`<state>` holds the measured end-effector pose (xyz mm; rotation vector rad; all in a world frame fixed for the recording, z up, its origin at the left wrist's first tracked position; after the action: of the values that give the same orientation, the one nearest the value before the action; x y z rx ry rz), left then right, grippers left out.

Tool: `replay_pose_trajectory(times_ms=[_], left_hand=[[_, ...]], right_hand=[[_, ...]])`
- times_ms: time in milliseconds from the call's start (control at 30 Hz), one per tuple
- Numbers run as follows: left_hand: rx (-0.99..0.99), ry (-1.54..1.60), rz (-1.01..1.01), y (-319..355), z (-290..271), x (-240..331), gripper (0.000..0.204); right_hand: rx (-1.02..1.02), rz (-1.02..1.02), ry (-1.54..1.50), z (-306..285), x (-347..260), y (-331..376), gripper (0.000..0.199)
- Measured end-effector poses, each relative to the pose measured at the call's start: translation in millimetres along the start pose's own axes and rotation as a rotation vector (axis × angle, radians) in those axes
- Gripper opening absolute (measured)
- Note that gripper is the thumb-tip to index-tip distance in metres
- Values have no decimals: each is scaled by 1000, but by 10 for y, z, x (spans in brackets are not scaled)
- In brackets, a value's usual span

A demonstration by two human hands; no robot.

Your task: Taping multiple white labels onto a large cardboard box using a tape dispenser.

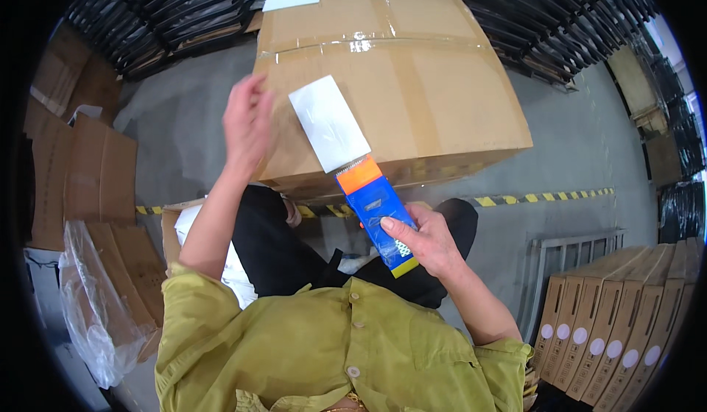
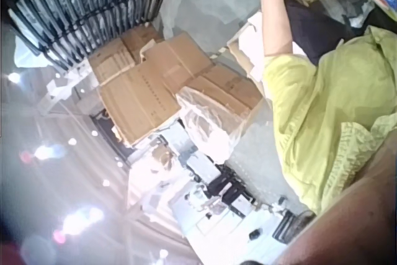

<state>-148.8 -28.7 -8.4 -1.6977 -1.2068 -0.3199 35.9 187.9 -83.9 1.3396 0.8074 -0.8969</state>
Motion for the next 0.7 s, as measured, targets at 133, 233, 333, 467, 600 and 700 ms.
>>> replay_pose_trajectory(times_ms=[133, 233, 333, 467, 600, 700], left_hand=[[-535, 530, -817, 1272, 179, -303, 37], [-732, 818, -1010, 1742, 668, -145, 63], [-581, 1020, -1121, 1726, 1020, -88, 57], [-556, 1000, -1020, 1601, 1037, 168, 48], [-516, 1054, -1110, 1581, 1004, 181, 39], [-542, 1092, -1184, 1606, 1013, 244, 36]], right_hand=[[-33, -27, -71, 21, -67, 33, 40], [-52, 4, -58, -7, 42, 89, 39], [-53, 23, -19, -56, 154, 155, 37], [-45, -38, 18, -86, 265, 250, 38], [-27, -168, 94, -32, 237, 359, 40], [3, -235, 240, -60, 155, 473, 42]])
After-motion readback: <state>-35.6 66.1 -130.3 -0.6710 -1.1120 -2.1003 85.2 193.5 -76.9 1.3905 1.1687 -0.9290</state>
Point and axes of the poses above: each hand's wrist, its own y-axis away from the middle knuckle, its own z-axis out of the palm, x = y × z, the point moved 10 cm from there along -y, towards the middle knuckle, and after that the axes turned 1 degree about x, right-handed, at the moved point
